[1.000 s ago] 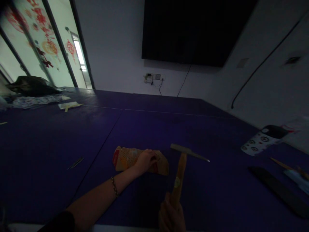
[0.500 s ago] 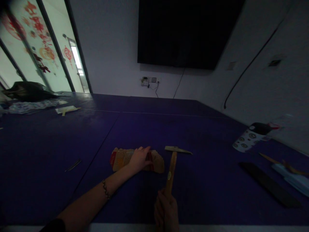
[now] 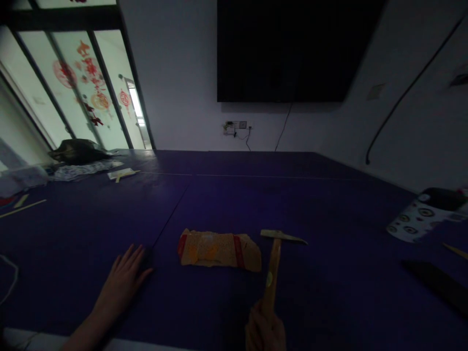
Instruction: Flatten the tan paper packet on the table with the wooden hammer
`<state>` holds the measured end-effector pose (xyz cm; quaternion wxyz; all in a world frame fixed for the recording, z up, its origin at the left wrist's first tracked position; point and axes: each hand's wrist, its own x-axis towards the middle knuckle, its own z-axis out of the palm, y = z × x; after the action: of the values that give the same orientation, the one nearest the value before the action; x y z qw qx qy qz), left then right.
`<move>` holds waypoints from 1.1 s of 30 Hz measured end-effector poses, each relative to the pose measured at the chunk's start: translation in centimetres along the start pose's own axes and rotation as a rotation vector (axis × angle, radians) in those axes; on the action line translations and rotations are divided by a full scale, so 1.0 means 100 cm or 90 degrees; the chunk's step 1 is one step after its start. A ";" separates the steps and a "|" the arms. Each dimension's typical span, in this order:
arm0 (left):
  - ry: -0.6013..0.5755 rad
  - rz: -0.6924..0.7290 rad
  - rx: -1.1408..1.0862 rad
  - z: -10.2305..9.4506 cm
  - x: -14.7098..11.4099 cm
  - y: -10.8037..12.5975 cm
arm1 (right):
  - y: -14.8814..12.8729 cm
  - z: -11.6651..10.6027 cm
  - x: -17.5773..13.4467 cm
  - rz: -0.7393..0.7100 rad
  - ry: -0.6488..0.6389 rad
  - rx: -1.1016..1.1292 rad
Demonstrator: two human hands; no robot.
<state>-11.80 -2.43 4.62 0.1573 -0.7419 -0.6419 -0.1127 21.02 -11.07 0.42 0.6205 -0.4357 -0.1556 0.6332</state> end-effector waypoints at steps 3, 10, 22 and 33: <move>-0.074 -0.047 0.033 0.001 -0.014 -0.014 | 0.000 0.002 -0.002 -0.013 0.009 0.002; -0.134 -0.092 0.020 -0.007 -0.012 -0.006 | 0.003 -0.009 0.006 0.019 -0.022 -0.012; -0.107 -0.096 0.021 -0.004 -0.015 -0.010 | 0.003 -0.008 0.005 0.004 -0.009 -0.018; -0.089 -0.033 -0.018 0.007 -0.014 -0.019 | -0.004 0.007 -0.003 0.015 -0.001 -0.007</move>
<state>-13.95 -3.23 3.63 0.0982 -0.7333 -0.6687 -0.0736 20.75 -11.00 1.25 0.6104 -0.4404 -0.1543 0.6400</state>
